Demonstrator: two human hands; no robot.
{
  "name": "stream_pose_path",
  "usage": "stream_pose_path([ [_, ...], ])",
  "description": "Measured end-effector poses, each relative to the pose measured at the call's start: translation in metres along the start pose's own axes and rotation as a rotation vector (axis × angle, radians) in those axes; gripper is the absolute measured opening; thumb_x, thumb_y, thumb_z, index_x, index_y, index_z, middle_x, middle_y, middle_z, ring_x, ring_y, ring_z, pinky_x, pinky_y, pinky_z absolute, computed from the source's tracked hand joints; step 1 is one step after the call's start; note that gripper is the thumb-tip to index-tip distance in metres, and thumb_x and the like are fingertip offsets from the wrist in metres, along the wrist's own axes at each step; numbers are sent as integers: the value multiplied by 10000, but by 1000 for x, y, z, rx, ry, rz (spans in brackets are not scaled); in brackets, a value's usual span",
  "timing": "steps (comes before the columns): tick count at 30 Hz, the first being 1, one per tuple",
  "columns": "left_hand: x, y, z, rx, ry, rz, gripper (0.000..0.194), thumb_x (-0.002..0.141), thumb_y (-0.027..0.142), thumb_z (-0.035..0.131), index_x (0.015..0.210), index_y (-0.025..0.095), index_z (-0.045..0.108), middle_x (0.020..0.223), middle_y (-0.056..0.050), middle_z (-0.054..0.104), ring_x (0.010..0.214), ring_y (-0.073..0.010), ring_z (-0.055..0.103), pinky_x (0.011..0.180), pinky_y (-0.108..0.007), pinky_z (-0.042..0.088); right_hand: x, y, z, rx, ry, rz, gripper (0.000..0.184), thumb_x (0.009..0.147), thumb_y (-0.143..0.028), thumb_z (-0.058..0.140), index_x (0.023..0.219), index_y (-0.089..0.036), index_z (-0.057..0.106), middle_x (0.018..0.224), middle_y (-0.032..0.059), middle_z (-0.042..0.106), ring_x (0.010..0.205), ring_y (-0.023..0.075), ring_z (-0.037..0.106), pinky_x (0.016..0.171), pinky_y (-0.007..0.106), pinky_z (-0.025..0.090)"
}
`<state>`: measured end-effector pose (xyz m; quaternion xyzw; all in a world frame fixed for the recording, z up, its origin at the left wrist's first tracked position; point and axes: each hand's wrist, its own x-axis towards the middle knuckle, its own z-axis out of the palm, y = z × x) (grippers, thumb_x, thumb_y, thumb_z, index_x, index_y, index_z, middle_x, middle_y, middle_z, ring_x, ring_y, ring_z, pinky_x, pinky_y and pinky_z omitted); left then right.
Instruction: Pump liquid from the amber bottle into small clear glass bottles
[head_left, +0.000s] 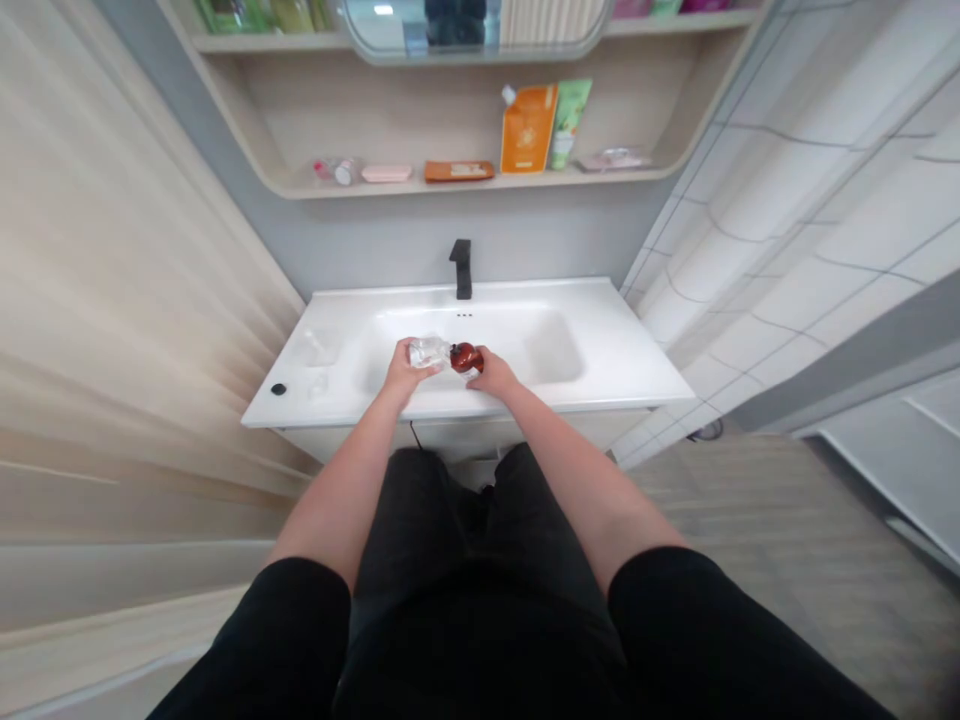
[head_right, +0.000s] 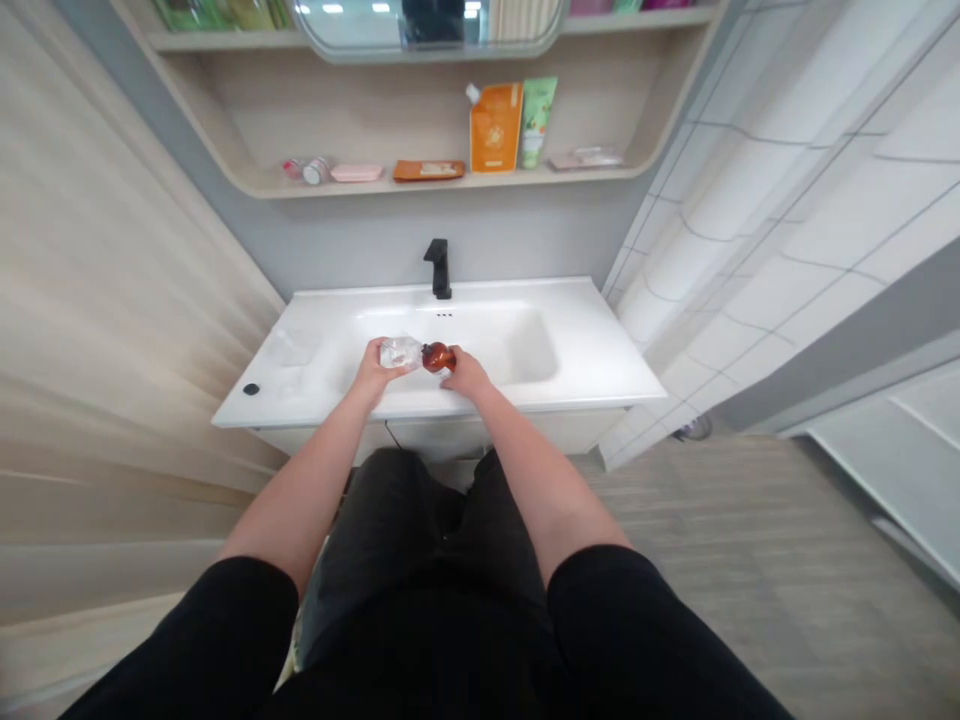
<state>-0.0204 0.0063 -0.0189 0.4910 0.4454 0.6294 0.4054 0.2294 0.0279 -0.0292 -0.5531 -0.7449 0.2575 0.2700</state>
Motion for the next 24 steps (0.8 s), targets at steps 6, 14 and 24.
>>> stream_pose_path([
  [6, 1, -1, 0, -6, -7, 7, 870, 419, 304, 1076, 1167, 275, 632, 1127, -10, 722, 1099, -269, 706, 1046, -437, 573, -1, 0, 0, 14, 6, 4, 783, 683, -178, 977, 1395, -239, 658, 1276, 93, 838, 1148, 328, 805, 1026, 427, 622],
  [14, 1, 0, 0, -2, -5, 29, 865, 414, 315, 1081, 1160, 271, 645, 1129, -18, 721, 1111, -279, 696, 1055, -453, 566, -2, -2, -2, 32, 1, 5, 756, 684, -182, 967, 1375, -245, 666, 1266, 78, 841, 1141, 319, 804, 1018, 418, 624],
  [24, 2, -2, 0, -13, -1, 27, 876, 421, 322, 1086, 1181, 273, 653, 1138, -16, 733, 1132, -289, 726, 1085, -475, 561, -6, -9, -7, 21, -5, 21, 725, 686, -190, 962, 1351, -233, 675, 1240, 82, 838, 1119, 324, 798, 1022, 419, 617],
])
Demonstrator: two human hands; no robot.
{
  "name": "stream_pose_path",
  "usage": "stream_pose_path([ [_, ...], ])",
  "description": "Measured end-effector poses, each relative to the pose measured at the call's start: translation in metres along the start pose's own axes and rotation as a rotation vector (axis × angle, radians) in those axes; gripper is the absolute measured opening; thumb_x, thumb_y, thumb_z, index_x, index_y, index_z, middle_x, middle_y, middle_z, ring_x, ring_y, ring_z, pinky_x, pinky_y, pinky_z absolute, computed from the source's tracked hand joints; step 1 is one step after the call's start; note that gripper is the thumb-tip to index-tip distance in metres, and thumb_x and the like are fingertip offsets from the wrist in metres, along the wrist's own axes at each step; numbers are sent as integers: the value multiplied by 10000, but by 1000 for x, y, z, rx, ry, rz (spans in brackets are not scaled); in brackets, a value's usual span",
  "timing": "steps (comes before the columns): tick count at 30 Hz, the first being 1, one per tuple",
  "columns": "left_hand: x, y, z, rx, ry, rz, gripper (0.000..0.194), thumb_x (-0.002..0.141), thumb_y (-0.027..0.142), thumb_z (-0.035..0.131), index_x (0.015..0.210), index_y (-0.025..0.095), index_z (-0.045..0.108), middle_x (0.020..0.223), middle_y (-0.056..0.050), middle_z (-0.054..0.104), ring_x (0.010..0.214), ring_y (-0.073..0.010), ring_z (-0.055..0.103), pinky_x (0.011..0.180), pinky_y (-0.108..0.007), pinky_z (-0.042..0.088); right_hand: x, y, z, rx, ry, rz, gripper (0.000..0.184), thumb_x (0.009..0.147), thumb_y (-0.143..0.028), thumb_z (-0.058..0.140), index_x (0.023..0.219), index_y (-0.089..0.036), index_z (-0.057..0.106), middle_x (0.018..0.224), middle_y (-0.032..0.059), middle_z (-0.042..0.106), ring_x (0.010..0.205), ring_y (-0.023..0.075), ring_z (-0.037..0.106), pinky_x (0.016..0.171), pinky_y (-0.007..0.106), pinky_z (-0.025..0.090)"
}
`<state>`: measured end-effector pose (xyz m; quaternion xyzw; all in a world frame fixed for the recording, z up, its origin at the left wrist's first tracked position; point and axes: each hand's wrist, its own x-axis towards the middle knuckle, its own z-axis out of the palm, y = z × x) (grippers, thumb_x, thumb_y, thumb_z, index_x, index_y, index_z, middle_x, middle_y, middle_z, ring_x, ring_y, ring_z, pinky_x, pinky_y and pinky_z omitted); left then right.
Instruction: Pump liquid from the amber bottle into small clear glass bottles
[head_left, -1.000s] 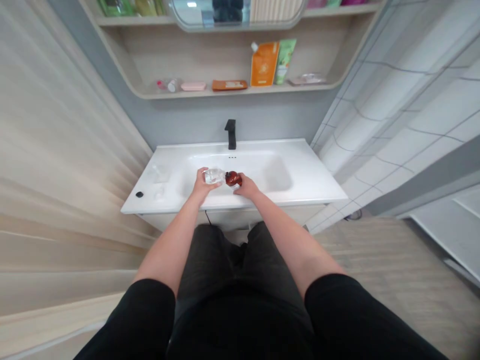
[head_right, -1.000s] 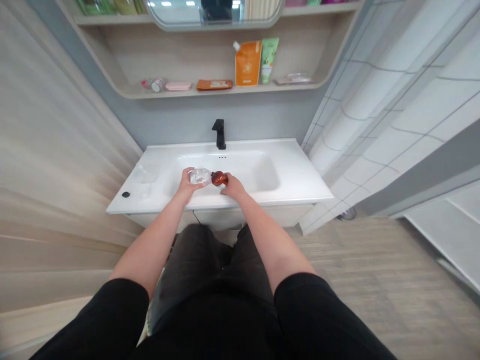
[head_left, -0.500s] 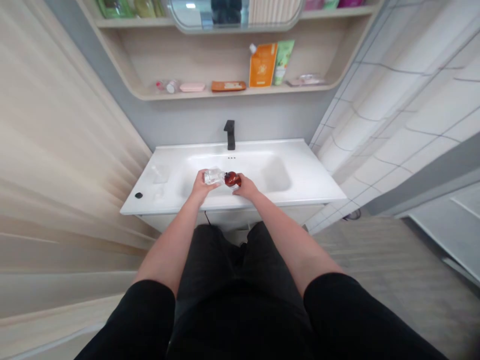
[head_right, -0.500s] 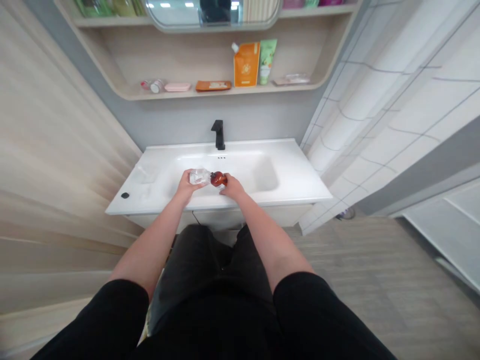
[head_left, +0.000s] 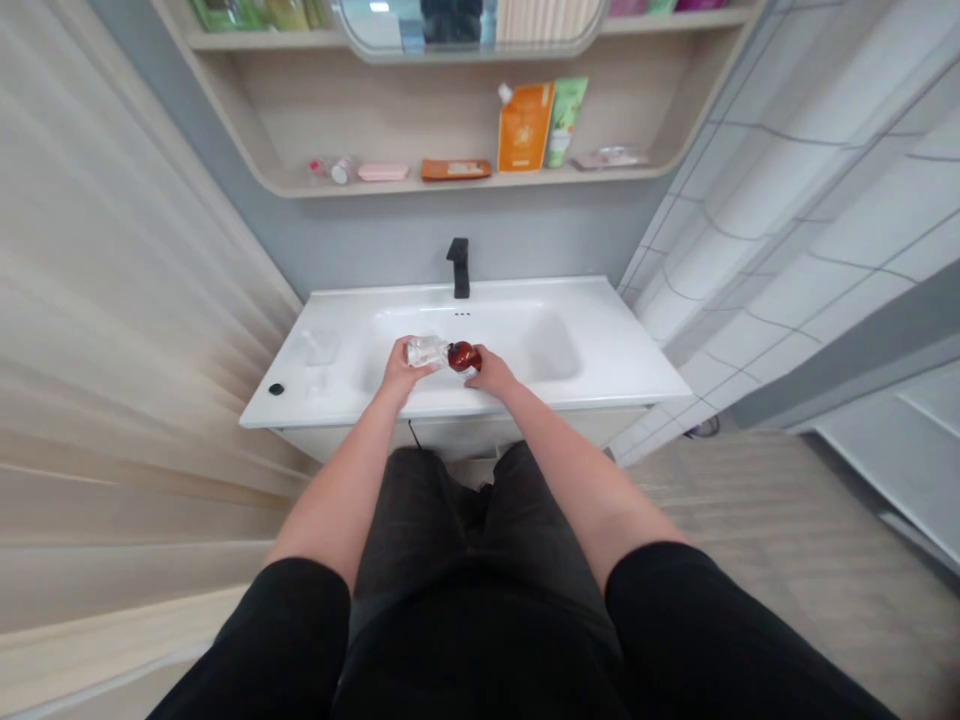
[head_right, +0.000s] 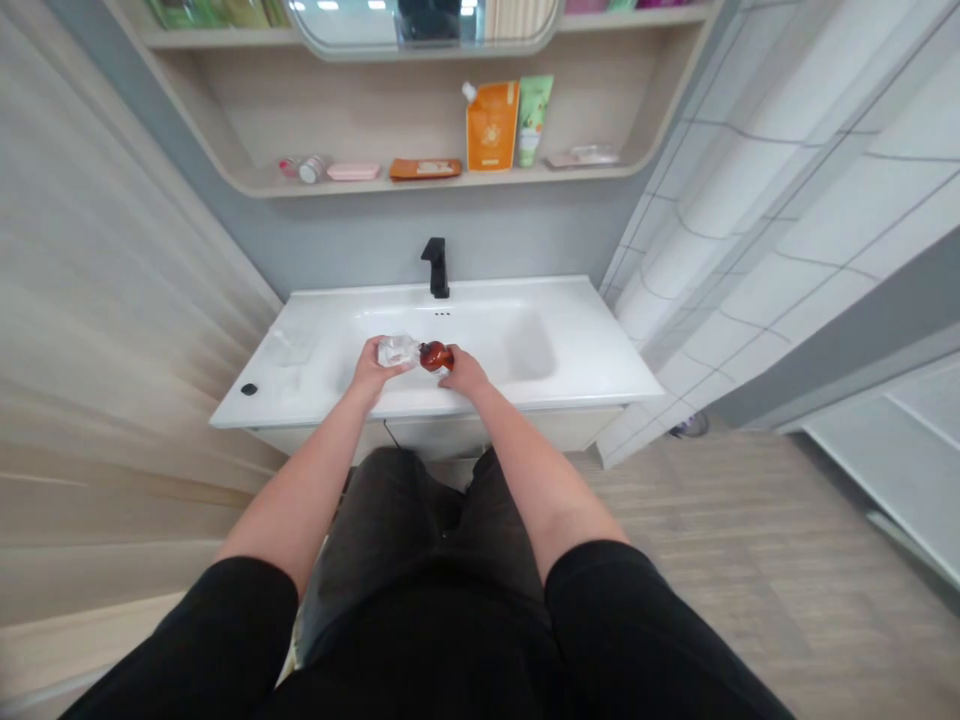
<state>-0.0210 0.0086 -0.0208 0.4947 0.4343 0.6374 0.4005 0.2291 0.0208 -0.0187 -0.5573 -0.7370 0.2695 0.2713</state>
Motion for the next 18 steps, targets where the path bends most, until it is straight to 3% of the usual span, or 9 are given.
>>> stream_pose_path([
  [18, 1, 0, -1, -41, -10, -31, 954, 429, 297, 1085, 1297, 268, 691, 1275, -68, 752, 1232, -325, 726, 1116, -512, 592, 3, 5, 3, 7, 6, -12, 760, 678, -191, 974, 1372, -243, 667, 1273, 82, 839, 1160, 329, 803, 1040, 431, 624],
])
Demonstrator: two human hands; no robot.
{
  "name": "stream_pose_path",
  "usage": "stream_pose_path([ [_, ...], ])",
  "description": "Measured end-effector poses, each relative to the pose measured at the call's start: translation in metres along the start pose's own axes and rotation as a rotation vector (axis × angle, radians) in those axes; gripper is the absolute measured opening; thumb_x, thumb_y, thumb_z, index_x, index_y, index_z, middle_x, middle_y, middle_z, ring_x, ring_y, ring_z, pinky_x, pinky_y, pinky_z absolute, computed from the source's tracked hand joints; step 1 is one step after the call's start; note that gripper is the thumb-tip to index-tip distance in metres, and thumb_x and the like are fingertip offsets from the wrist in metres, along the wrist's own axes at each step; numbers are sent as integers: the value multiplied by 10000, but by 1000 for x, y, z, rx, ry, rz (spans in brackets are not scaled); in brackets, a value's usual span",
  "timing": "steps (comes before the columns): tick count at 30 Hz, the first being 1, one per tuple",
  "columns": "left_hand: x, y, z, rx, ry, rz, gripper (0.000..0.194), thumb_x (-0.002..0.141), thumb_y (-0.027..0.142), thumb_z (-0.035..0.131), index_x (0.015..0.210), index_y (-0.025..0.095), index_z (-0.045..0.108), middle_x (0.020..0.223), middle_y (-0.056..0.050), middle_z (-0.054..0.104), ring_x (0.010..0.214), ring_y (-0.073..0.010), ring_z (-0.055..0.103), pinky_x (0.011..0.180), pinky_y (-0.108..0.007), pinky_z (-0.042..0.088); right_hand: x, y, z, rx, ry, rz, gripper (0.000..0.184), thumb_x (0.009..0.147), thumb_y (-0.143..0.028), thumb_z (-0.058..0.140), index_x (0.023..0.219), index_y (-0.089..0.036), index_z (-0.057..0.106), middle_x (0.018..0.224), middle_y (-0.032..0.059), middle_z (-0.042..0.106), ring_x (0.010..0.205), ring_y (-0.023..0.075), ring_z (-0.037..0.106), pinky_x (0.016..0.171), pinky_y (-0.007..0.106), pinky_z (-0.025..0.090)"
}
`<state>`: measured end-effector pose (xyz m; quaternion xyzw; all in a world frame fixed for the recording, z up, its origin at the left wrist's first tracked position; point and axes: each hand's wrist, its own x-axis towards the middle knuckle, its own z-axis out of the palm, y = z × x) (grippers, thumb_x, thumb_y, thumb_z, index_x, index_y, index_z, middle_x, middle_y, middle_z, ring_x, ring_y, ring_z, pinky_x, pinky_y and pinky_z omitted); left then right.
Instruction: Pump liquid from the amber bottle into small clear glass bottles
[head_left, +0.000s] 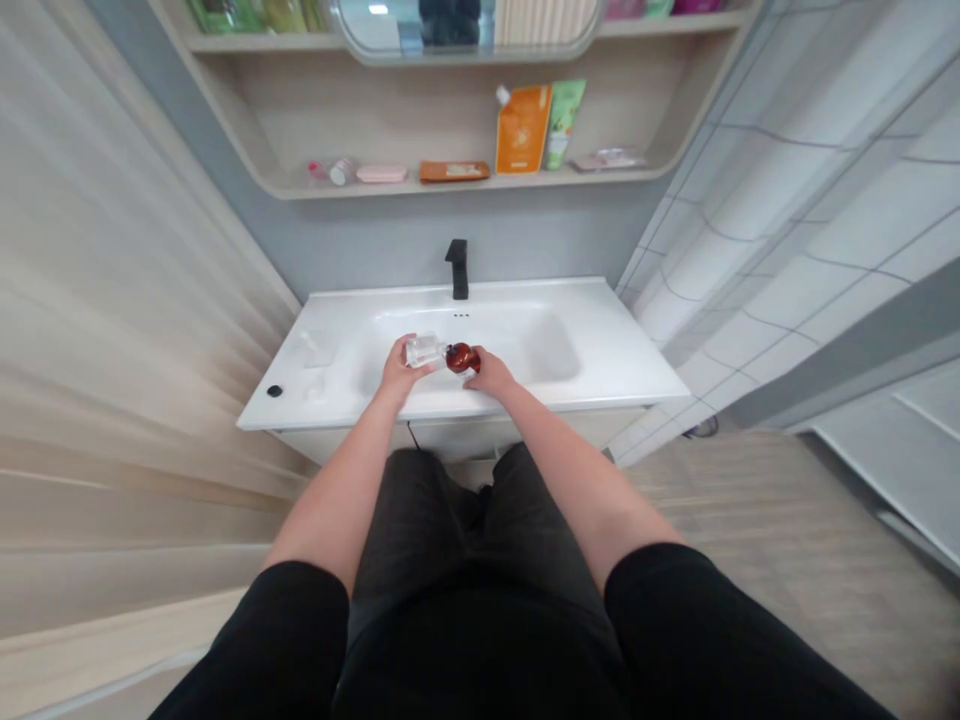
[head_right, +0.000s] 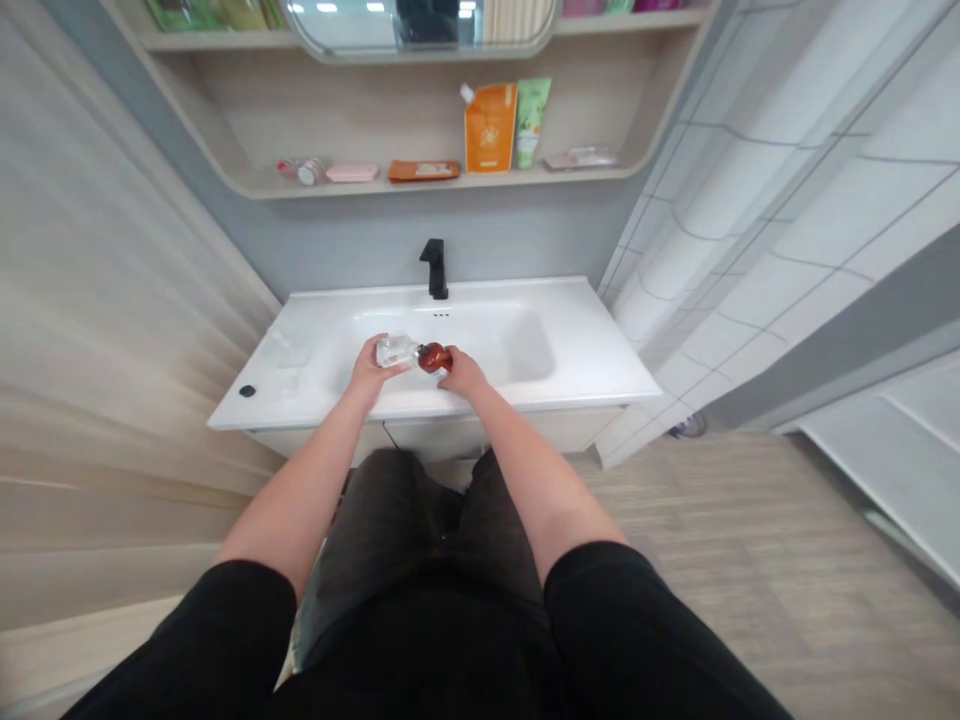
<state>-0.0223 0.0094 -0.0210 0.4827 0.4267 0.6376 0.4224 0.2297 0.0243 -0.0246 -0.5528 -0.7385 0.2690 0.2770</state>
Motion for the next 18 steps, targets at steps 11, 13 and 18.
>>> stream_pose_path([
  [11, 1, -5, -3, 9, -13, -1, 1011, 454, 320, 1089, 1387, 275, 704, 1347, -102, 765, 1286, -358, 752, 1149, -556, 613, 2, 3, 2, -4, -5, -4, 800, 680, -192, 989, 1406, -241, 656, 1330, 96, 836, 1207, 331, 801, 1074, 439, 620],
  [13, 1, -5, -3, 6, -11, -10, 1008, 447, 312, 1088, 1381, 272, 714, 1337, -100, 767, 1302, -360, 748, 1163, -556, 604, 2, 3, 2, -10, -8, -4, 798, 679, -197, 992, 1403, -238, 658, 1328, 98, 836, 1204, 332, 801, 1072, 439, 621],
  [18, 2, -3, -2, -17, 4, -20, 1027, 412, 292, 1098, 1366, 270, 719, 1341, -96, 770, 1288, -345, 749, 1188, -554, 586, 3, 3, 2, -10, -6, -8, 795, 685, -190, 984, 1408, -237, 659, 1326, 99, 837, 1186, 327, 808, 1064, 437, 629],
])
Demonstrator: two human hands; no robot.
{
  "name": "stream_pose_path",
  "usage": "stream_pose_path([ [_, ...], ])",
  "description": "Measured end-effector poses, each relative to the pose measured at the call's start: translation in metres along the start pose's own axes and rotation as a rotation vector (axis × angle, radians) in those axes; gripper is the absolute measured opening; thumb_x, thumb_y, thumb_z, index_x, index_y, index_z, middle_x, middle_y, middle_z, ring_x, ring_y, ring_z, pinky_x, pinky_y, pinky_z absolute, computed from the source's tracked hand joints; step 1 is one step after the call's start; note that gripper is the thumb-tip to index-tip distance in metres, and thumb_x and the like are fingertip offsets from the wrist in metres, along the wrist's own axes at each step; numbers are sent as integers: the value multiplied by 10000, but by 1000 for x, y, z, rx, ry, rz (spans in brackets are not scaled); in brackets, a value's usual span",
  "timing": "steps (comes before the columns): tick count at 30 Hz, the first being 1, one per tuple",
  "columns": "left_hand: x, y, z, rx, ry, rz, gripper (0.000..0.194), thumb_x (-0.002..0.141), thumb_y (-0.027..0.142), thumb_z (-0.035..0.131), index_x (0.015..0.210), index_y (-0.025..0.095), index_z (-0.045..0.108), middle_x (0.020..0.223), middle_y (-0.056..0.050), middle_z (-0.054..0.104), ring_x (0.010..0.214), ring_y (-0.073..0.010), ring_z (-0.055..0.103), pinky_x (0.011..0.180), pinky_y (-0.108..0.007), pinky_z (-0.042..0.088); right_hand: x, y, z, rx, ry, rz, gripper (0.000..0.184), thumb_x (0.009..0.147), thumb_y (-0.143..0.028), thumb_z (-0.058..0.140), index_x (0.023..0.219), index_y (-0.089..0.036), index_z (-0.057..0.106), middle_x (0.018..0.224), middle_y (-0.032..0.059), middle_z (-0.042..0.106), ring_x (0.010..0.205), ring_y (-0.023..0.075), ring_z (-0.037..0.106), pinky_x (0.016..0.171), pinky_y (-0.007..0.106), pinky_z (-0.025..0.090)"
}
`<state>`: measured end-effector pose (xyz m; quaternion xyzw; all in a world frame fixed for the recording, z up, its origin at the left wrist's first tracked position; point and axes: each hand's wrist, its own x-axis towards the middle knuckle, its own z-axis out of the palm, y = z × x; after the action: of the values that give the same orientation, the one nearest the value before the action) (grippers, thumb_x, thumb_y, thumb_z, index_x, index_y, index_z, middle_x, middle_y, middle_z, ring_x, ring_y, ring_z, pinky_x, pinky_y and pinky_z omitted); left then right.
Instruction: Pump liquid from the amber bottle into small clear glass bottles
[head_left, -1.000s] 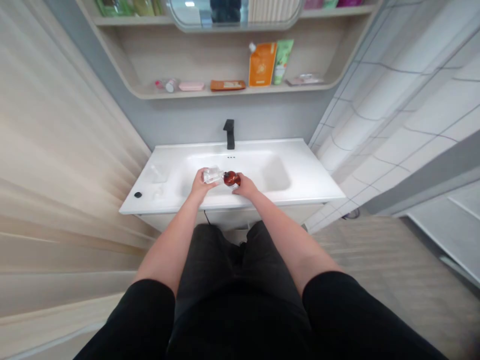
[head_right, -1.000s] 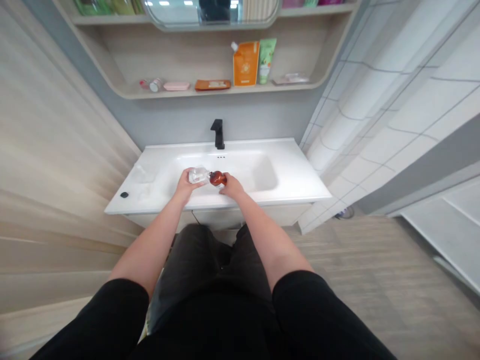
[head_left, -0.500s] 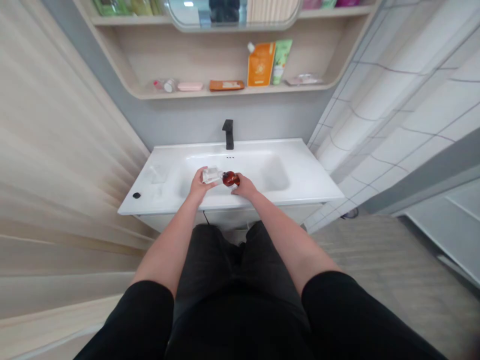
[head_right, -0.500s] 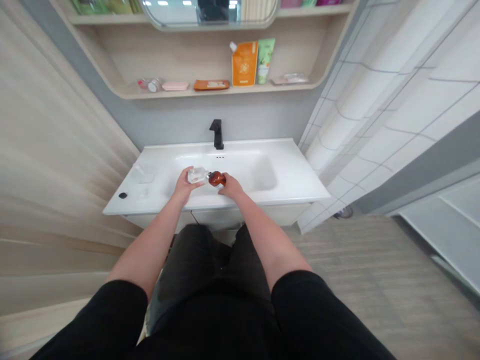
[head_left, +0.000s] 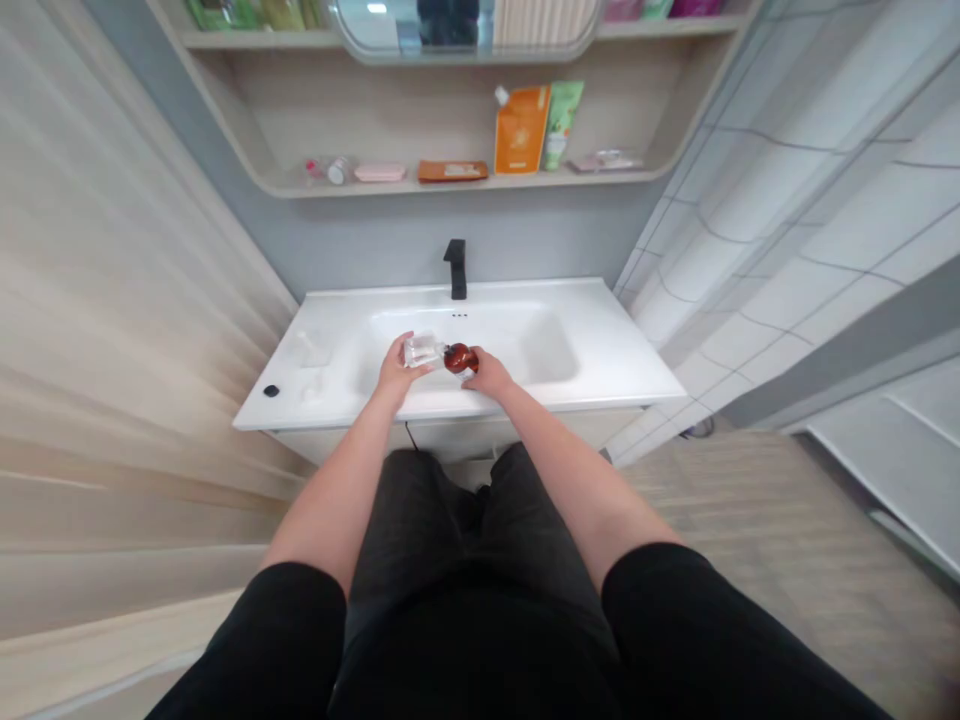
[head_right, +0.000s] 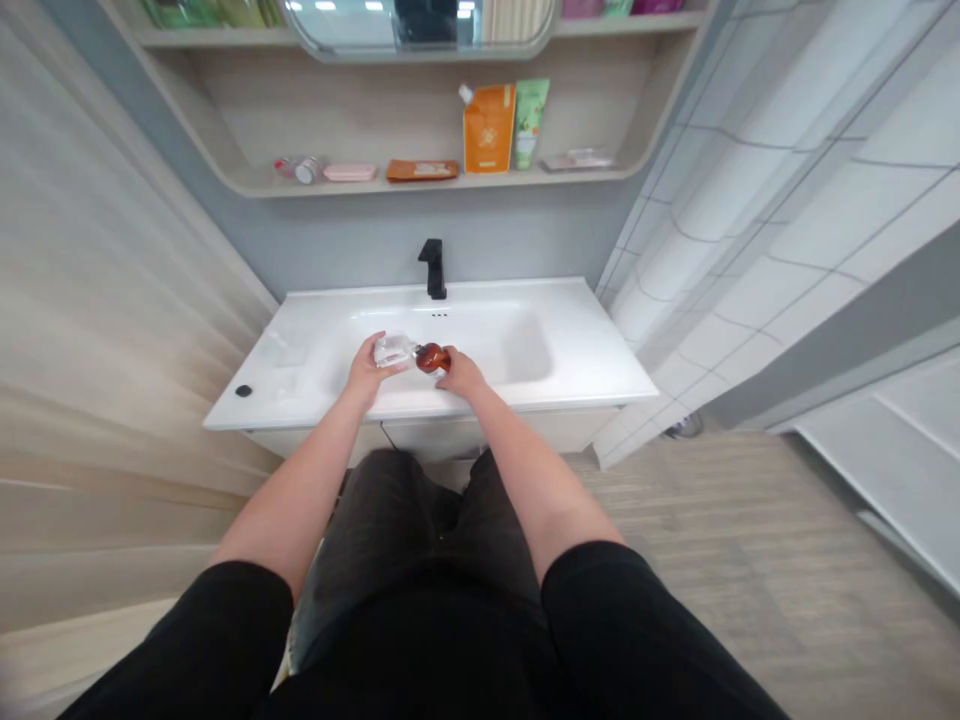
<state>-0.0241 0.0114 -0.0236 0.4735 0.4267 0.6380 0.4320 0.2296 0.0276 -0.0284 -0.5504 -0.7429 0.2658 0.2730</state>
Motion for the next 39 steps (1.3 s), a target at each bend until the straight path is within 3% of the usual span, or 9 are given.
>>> stream_pose_path([
  [26, -1, 1, -1, -4, -12, -4, 1122, 429, 320, 1115, 1461, 287, 677, 1379, -105, 773, 1321, -373, 759, 1223, -609, 561, -5, -9, -6, -26, -2, 20, 821, 690, -179, 991, 1439, -238, 660, 1336, 113, 836, 1219, 353, 807, 1078, 455, 630],
  [32, 1, -3, -2, -21, 5, 9, 999, 422, 310, 1123, 1330, 262, 710, 1351, -104, 780, 1294, -374, 763, 1180, -580, 587, -5, -10, -6, -20, -13, 14, 800, 696, -170, 979, 1427, -222, 658, 1362, 119, 829, 1246, 350, 798, 1090, 454, 618],
  [39, 2, -7, -4, -16, -17, 6, 1014, 470, 311, 1111, 1401, 247, 713, 1397, -122, 771, 1366, -390, 734, 1208, -574, 561, -5, -10, -6, -14, -6, 17, 780, 696, -159, 963, 1409, -237, 657, 1339, 100, 832, 1222, 335, 797, 1085, 445, 613],
])
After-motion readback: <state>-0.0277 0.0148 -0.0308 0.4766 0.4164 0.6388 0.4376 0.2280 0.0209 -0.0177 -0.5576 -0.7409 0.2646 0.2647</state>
